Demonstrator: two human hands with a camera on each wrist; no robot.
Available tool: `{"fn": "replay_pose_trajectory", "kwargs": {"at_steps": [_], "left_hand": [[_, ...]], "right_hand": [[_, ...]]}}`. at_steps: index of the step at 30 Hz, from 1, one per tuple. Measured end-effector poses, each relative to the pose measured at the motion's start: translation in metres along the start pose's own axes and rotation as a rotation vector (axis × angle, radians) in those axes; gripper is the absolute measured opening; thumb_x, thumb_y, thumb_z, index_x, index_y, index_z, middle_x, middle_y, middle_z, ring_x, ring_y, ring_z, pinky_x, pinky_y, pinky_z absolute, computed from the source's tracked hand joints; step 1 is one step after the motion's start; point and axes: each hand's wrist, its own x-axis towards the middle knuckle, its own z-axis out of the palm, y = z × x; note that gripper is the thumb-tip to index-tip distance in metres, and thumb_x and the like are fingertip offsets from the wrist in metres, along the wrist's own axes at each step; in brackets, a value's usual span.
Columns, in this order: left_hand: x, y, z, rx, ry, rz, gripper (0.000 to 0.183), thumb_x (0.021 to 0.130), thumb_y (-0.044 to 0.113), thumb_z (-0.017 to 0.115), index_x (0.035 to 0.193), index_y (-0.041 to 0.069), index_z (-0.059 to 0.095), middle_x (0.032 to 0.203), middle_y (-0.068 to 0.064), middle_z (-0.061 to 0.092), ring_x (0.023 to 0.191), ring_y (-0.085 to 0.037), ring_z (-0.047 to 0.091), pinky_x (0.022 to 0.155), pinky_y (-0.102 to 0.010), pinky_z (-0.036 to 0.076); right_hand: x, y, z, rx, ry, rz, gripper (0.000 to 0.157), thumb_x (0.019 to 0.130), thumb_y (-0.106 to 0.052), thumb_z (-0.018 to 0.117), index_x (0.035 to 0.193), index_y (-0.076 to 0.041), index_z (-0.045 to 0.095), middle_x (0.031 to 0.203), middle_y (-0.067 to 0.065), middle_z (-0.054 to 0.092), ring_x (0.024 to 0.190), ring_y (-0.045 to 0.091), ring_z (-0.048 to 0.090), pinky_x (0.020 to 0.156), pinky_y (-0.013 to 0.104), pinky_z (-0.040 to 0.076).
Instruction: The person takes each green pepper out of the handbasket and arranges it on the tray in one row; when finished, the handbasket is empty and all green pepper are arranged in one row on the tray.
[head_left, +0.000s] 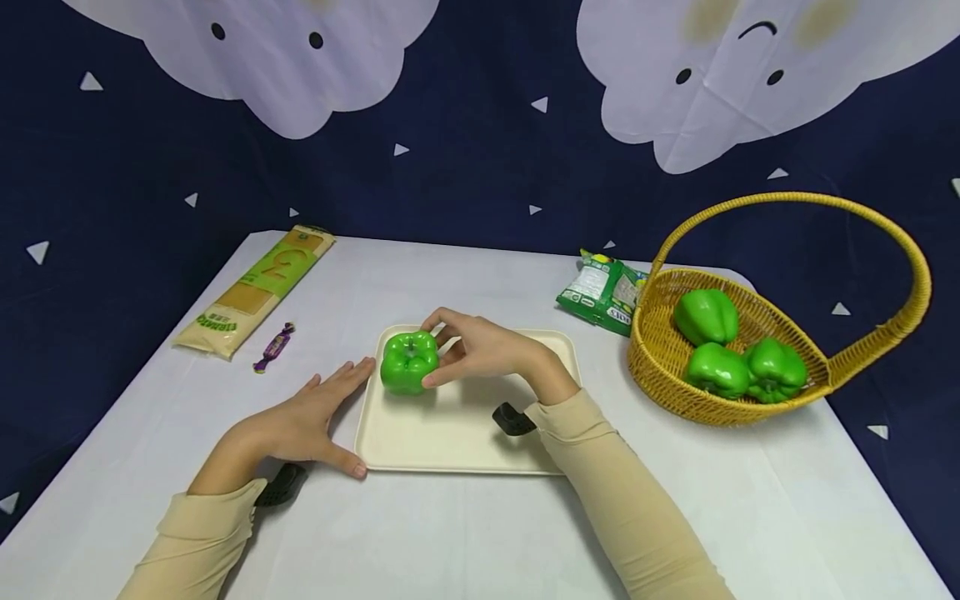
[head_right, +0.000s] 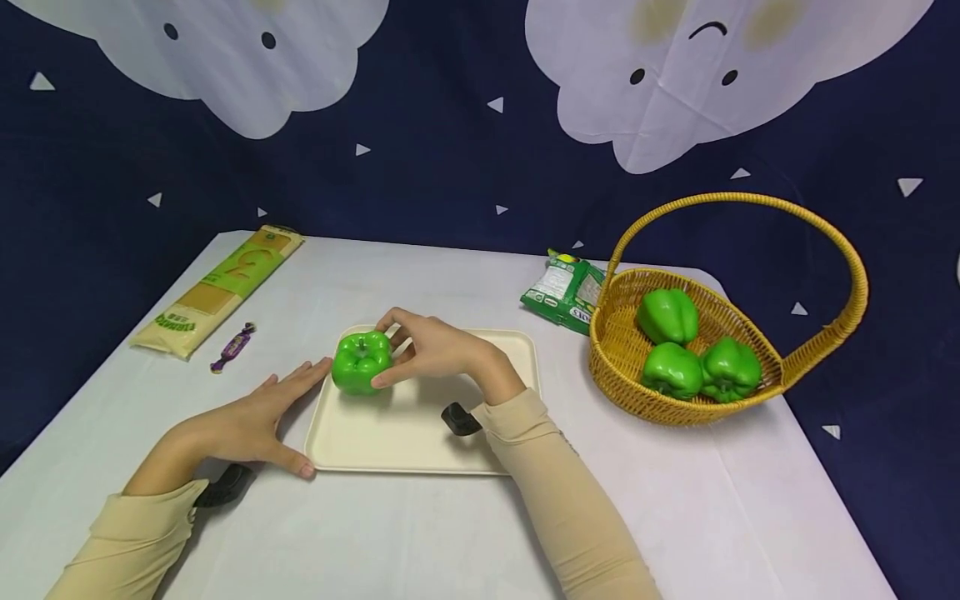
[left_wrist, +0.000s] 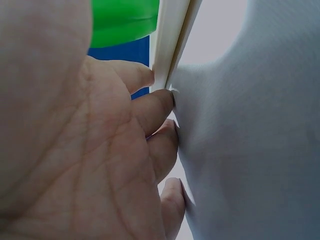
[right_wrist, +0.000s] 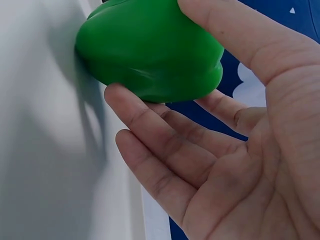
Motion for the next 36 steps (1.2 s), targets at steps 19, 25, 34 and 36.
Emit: {"fn": "replay_pose_trajectory", "kwargs": {"at_steps": [19, 25, 34, 36], "left_hand": [[-0.006, -0.002, 0.006, 0.008, 0.019, 0.020, 0.149, 0.063, 0.063, 0.097, 0.173, 0.007, 0.014, 0.179, -0.022, 0.017, 0.165, -0.052, 0.011, 0.126, -0.082, 0.004], [-0.005, -0.003, 0.007, 0.014, 0.030, 0.028, 0.148, 0.063, 0.064, 0.097, 0.173, 0.006, 0.015, 0.179, -0.023, 0.019, 0.165, -0.052, 0.012, 0.126, -0.082, 0.006], [-0.002, 0.000, 0.003, 0.026, 0.028, 0.032, 0.148, 0.063, 0.065, 0.096, 0.172, 0.004, 0.016, 0.178, -0.025, 0.019, 0.165, -0.052, 0.012, 0.127, -0.081, 0.005], [-0.002, 0.001, 0.002, 0.030, 0.025, 0.035, 0.148, 0.064, 0.065, 0.096, 0.172, 0.004, 0.016, 0.178, -0.025, 0.018, 0.165, -0.053, 0.012, 0.126, -0.082, 0.005]], "right_hand": [[0.007, -0.006, 0.014, -0.066, -0.029, -0.022, 0.066, 0.091, -0.036, 0.088, 0.144, -0.021, 0.050, 0.131, 0.010, 0.069, 0.112, 0.017, 0.074, 0.100, 0.032, 0.061], [0.008, -0.008, 0.016, -0.073, -0.029, -0.035, 0.069, 0.089, -0.033, 0.089, 0.141, -0.019, 0.047, 0.133, 0.010, 0.067, 0.114, 0.019, 0.073, 0.103, 0.034, 0.061], [0.007, -0.007, 0.012, -0.082, -0.031, -0.039, 0.076, 0.090, -0.033, 0.088, 0.149, -0.020, 0.043, 0.136, 0.011, 0.067, 0.119, 0.021, 0.073, 0.108, 0.040, 0.060], [0.006, -0.007, 0.011, -0.089, -0.029, -0.044, 0.076, 0.091, -0.034, 0.088, 0.150, -0.021, 0.043, 0.137, 0.011, 0.068, 0.119, 0.021, 0.073, 0.108, 0.041, 0.060]]}}
